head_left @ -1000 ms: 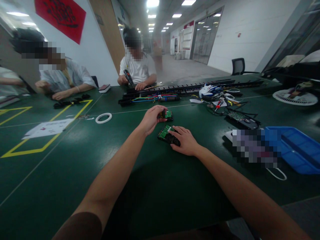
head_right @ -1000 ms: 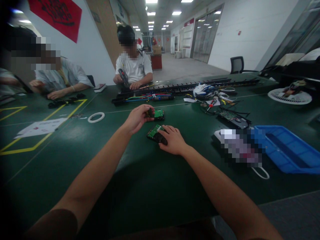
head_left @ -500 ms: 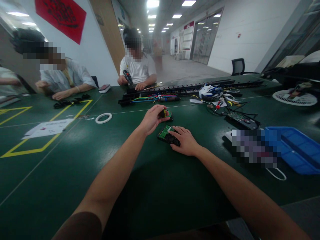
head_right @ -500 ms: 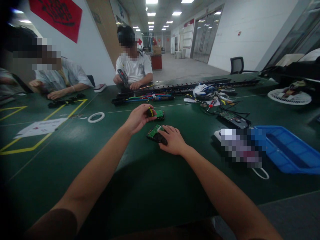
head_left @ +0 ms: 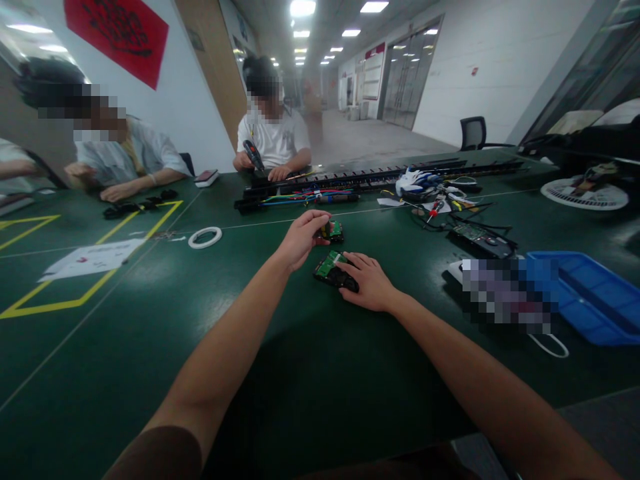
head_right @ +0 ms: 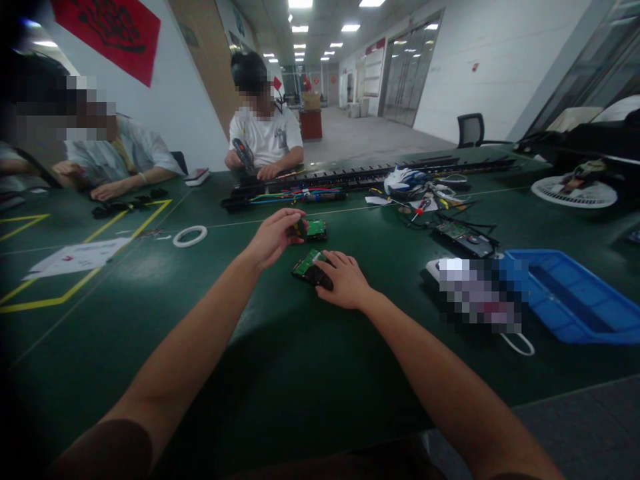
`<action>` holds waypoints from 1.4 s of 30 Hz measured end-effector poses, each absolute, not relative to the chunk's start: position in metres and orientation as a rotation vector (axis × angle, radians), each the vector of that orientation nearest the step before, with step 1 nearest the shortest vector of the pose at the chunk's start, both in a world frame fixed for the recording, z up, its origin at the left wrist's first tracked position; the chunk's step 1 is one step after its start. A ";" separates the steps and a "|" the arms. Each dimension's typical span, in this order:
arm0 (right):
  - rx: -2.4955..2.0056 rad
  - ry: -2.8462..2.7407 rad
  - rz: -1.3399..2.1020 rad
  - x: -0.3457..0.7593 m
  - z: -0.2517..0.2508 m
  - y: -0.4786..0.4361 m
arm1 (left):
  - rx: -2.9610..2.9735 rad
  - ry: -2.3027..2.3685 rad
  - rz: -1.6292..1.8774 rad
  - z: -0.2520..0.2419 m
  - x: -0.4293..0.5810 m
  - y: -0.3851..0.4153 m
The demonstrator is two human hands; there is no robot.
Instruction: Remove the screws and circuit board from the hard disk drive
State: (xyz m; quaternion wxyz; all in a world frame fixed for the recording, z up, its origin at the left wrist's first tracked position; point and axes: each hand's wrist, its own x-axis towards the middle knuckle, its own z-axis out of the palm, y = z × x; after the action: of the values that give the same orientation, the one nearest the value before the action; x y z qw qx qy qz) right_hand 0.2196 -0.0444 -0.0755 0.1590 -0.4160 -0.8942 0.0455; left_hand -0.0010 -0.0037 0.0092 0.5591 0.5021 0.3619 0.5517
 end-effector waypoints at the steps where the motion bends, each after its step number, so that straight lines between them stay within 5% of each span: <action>1: -1.187 -2.555 0.123 0.219 -0.076 -0.044 | 1.165 0.847 1.307 0.009 -0.001 -0.003; 42: -1.178 -2.563 0.125 0.220 -0.078 -0.042 | 1.299 0.841 1.385 0.011 0.001 -0.006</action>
State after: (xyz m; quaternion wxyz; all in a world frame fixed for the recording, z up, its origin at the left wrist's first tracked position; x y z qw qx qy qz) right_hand 0.2198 -0.0421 -0.0783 0.1583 -0.4121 -0.8962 0.0439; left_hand 0.0014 -0.0060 0.0106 0.5076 0.5390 0.3489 0.5745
